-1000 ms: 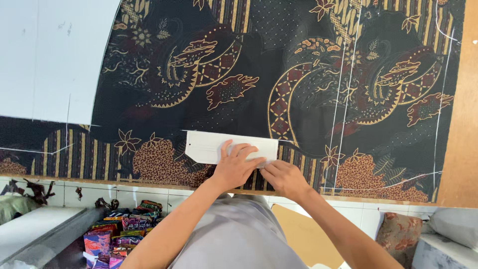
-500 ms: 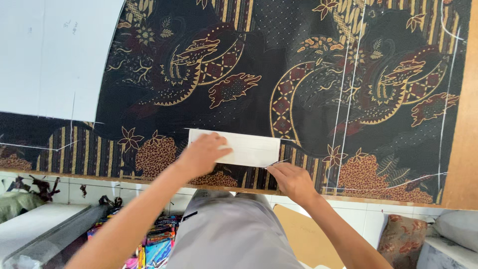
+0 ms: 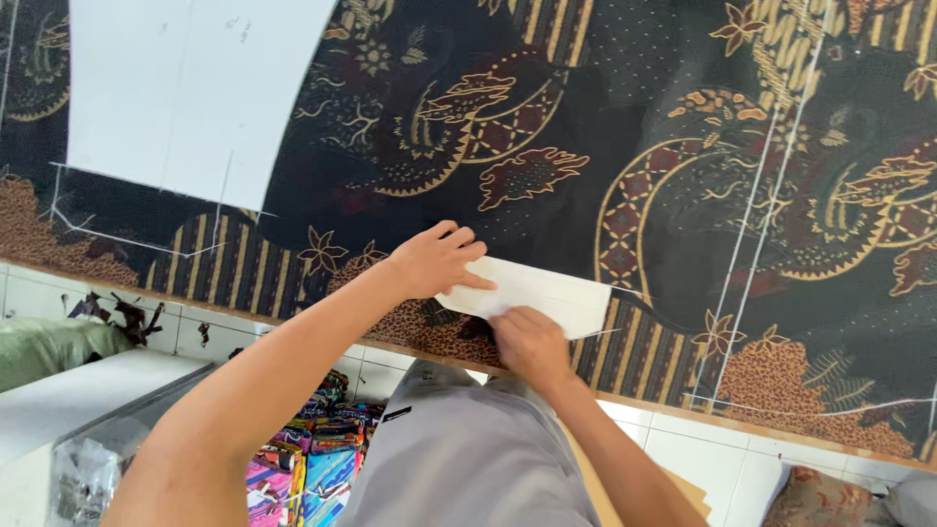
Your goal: The person aligns a white paper pattern on a dark patterned fabric and uses a white marking tool to trace the pattern's edges. The person repeatedly repositions the pattern and marks along the seams and edges.
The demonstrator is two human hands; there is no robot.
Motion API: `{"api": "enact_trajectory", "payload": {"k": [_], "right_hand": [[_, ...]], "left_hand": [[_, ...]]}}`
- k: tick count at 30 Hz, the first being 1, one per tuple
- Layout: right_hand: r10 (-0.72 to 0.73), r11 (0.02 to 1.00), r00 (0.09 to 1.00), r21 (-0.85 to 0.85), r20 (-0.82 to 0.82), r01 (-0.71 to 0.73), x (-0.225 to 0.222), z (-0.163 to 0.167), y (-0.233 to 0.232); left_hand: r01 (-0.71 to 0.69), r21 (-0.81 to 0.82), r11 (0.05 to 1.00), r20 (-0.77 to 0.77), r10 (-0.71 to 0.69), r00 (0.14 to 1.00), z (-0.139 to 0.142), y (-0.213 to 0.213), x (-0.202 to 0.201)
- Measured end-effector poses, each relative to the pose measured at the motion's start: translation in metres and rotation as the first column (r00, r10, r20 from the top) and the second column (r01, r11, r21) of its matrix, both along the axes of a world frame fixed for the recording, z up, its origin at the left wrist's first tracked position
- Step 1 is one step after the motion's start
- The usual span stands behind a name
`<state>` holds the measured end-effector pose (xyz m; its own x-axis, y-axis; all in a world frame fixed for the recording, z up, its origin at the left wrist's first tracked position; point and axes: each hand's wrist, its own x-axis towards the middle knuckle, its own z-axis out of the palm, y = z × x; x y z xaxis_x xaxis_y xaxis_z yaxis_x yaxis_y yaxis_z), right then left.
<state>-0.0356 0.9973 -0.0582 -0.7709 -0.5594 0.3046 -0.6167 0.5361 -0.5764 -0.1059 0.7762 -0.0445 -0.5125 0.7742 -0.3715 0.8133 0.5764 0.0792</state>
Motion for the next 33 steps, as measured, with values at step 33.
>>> {"api": "enact_trajectory", "payload": {"k": [33], "right_hand": [[-0.639,0.719,0.674,-0.021,0.371,0.694,0.018,0.036,-0.087]], "left_hand": [[-0.071,0.336,0.939,0.092,0.043,0.995,-0.028,-0.004,0.061]]}}
